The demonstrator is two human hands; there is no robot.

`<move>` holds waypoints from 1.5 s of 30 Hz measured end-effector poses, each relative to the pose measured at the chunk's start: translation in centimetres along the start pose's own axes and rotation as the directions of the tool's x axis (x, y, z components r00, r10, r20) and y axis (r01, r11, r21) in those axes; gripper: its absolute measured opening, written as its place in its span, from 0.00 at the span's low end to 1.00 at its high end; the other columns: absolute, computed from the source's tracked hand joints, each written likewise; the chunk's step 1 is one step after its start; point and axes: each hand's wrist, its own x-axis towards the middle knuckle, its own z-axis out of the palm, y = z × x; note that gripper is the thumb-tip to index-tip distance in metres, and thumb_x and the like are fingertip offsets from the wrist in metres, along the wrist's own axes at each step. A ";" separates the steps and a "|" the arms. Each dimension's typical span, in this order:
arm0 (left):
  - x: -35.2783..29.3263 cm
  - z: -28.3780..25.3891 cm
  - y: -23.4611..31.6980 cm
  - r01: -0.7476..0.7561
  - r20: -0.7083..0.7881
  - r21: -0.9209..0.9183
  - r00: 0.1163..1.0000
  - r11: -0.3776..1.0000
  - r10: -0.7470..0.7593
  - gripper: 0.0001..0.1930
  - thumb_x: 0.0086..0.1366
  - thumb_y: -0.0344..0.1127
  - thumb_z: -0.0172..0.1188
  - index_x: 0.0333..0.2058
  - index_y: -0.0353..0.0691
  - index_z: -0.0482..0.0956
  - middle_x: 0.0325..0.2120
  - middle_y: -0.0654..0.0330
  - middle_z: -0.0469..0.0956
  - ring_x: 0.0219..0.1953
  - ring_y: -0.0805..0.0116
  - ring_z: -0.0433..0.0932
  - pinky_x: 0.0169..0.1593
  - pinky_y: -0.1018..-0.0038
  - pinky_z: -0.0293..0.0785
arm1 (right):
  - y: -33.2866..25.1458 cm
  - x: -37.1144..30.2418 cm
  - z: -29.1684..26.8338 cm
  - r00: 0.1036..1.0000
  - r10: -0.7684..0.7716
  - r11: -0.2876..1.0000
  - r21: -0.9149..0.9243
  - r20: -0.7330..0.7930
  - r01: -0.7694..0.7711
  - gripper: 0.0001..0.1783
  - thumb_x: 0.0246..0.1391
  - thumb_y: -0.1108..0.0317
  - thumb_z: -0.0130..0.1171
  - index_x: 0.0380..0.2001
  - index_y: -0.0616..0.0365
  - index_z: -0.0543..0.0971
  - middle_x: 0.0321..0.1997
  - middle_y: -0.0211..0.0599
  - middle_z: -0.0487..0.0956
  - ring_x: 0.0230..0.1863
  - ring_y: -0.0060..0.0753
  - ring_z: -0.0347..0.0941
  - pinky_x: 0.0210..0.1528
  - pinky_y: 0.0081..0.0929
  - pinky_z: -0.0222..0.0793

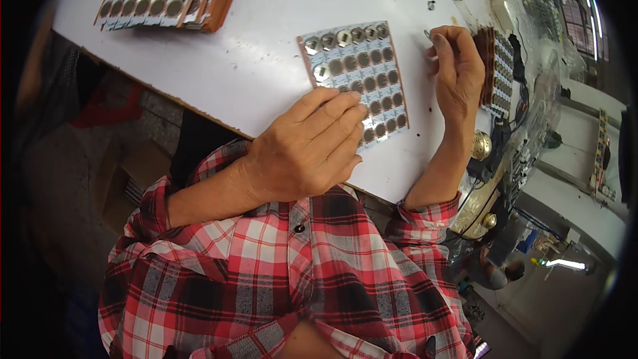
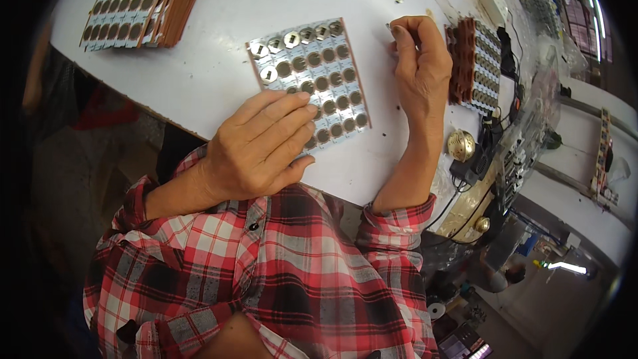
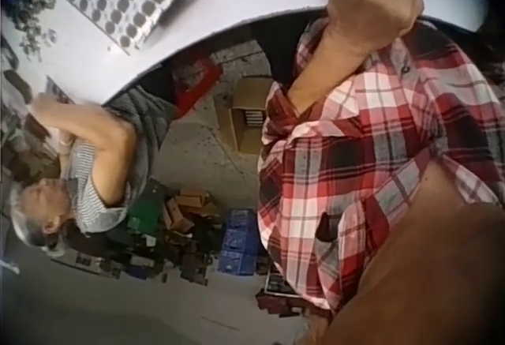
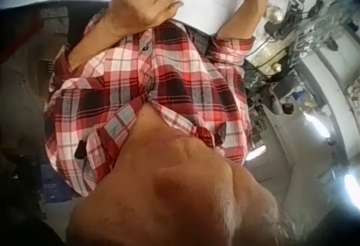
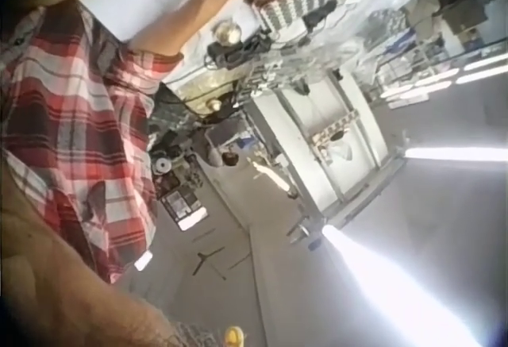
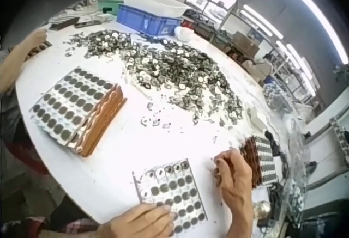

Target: Picking up small metal components and placing them into designated slots in an assembly tray.

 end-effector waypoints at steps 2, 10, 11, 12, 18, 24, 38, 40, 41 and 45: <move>0.0 0.0 -0.1 0.007 0.001 -0.005 1.000 1.000 -0.007 0.20 0.46 0.33 0.72 0.38 0.27 0.84 0.45 0.47 0.83 0.53 0.51 0.82 0.56 0.56 0.79 | -0.9 -0.3 0.1 0.998 0.035 0.999 -0.002 0.049 -0.035 0.06 0.70 0.70 0.56 0.42 0.60 0.80 0.31 0.24 0.78 0.32 0.15 0.72 0.31 0.15 0.67; -0.1 0.0 0.1 0.008 -0.008 0.010 1.000 1.000 -0.008 0.20 0.46 0.34 0.72 0.38 0.27 0.85 0.43 0.47 0.84 0.52 0.52 0.82 0.56 0.56 0.78 | -4.2 -2.0 1.6 0.887 0.036 0.796 0.524 0.460 -0.304 0.07 0.67 0.73 0.59 0.43 0.67 0.81 0.32 0.34 0.81 0.28 0.20 0.78 0.26 0.20 0.78; -0.2 0.1 0.1 0.002 -0.004 0.015 1.000 1.000 -0.002 0.20 0.47 0.34 0.72 0.38 0.27 0.85 0.43 0.47 0.84 0.52 0.52 0.82 0.57 0.56 0.78 | -4.4 -2.2 2.3 0.877 0.015 0.788 0.534 0.481 -0.307 0.07 0.66 0.75 0.59 0.44 0.68 0.81 0.33 0.36 0.83 0.28 0.20 0.79 0.25 0.19 0.78; -0.3 0.2 0.0 -0.004 0.000 0.019 1.000 1.000 0.004 0.20 0.47 0.35 0.72 0.38 0.27 0.85 0.43 0.47 0.84 0.52 0.52 0.82 0.58 0.56 0.77 | -4.5 -2.3 2.9 0.861 -0.016 0.795 0.529 0.509 -0.298 0.07 0.66 0.76 0.60 0.44 0.67 0.81 0.33 0.34 0.83 0.29 0.19 0.78 0.26 0.17 0.77; -0.4 0.5 0.1 -0.002 -0.011 0.047 1.000 0.999 0.003 0.19 0.49 0.36 0.71 0.38 0.28 0.85 0.43 0.47 0.84 0.53 0.52 0.82 0.60 0.56 0.76 | -5.1 -2.6 4.0 0.858 -0.001 0.930 0.316 0.514 -0.188 0.06 0.66 0.76 0.61 0.44 0.65 0.82 0.32 0.27 0.81 0.29 0.12 0.73 0.25 0.11 0.68; -0.5 0.8 0.0 -0.011 -0.030 0.050 0.999 0.999 0.012 0.19 0.49 0.36 0.71 0.37 0.28 0.85 0.42 0.47 0.84 0.51 0.51 0.82 0.60 0.55 0.75 | -5.2 -3.2 4.5 0.899 -0.076 0.989 0.149 0.431 0.012 0.05 0.65 0.77 0.61 0.43 0.62 0.82 0.33 0.24 0.80 0.30 0.10 0.72 0.29 0.11 0.68; -0.7 1.1 0.1 0.002 -0.060 0.031 0.998 1.000 0.000 0.19 0.48 0.37 0.70 0.35 0.28 0.84 0.39 0.46 0.84 0.49 0.49 0.82 0.60 0.53 0.75 | -6.2 -4.0 4.7 0.919 -0.227 0.974 0.064 0.322 0.218 0.06 0.57 0.81 0.65 0.38 0.65 0.81 0.34 0.32 0.79 0.33 0.20 0.75 0.37 0.21 0.72; -0.7 1.3 0.0 -0.031 -0.095 0.046 0.995 0.998 0.036 0.12 0.53 0.34 0.62 0.30 0.28 0.82 0.35 0.45 0.82 0.45 0.49 0.82 0.59 0.56 0.76 | -6.4 -4.1 4.6 0.918 -0.213 0.976 0.037 0.335 0.213 0.08 0.51 0.80 0.68 0.35 0.63 0.81 0.32 0.38 0.79 0.29 0.32 0.77 0.33 0.26 0.72; -0.8 1.3 0.0 -0.032 -0.095 0.046 0.995 0.998 0.037 0.12 0.53 0.34 0.62 0.30 0.28 0.82 0.35 0.45 0.82 0.45 0.49 0.82 0.59 0.56 0.76 | -6.4 -4.1 4.6 0.910 -0.191 0.981 0.060 0.367 0.182 0.08 0.51 0.80 0.68 0.34 0.64 0.80 0.31 0.38 0.79 0.29 0.32 0.76 0.33 0.26 0.72; -1.1 1.1 0.0 -0.049 -0.070 0.058 0.996 0.997 0.053 0.15 0.51 0.36 0.66 0.33 0.28 0.83 0.38 0.45 0.83 0.47 0.49 0.82 0.59 0.54 0.77 | -6.0 -3.8 4.2 0.889 -0.138 0.988 0.128 0.437 0.091 0.07 0.55 0.79 0.68 0.36 0.64 0.80 0.31 0.30 0.79 0.31 0.21 0.75 0.35 0.20 0.71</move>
